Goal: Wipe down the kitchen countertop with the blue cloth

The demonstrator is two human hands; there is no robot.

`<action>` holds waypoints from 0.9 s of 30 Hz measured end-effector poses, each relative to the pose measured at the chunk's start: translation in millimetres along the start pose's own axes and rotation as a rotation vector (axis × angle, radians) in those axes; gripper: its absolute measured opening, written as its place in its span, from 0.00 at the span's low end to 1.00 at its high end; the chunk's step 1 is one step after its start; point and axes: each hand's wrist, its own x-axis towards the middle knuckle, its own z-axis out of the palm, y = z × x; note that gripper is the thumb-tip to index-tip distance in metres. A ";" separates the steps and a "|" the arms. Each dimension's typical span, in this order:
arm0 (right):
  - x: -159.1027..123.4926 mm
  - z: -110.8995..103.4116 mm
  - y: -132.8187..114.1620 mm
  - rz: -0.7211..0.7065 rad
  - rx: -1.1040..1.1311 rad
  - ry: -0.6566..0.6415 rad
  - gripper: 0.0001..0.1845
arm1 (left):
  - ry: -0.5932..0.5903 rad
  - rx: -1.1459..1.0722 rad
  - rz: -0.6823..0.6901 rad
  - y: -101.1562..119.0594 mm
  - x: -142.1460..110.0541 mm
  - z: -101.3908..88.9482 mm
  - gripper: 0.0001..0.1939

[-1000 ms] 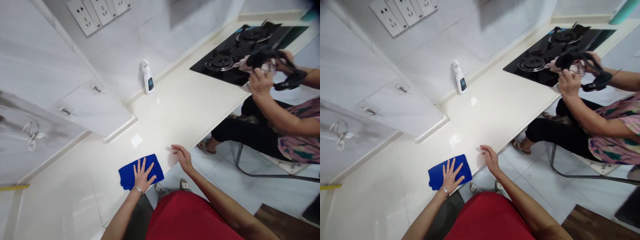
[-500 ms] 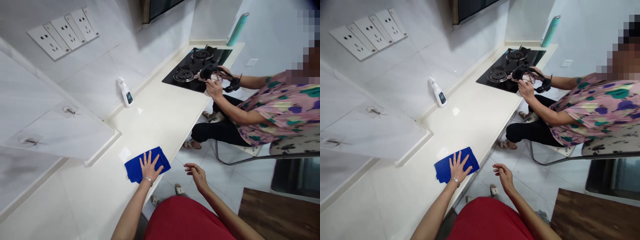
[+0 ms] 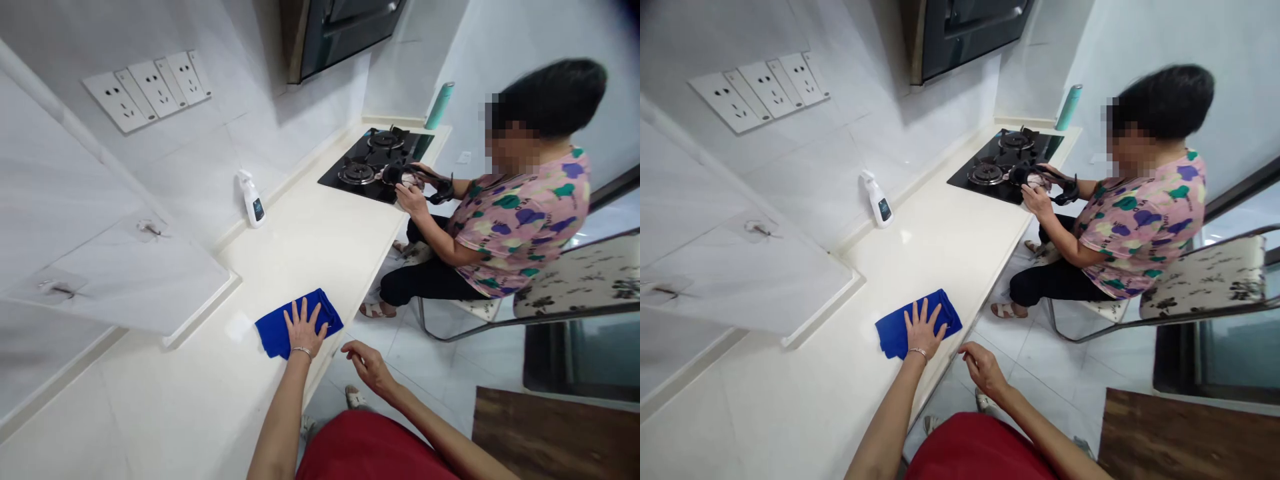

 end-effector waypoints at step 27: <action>61.3 104.0 3.2 -0.433 -0.398 -0.155 0.13 | 0.136 0.242 -1.107 -211.0 -273.3 -87.2 0.31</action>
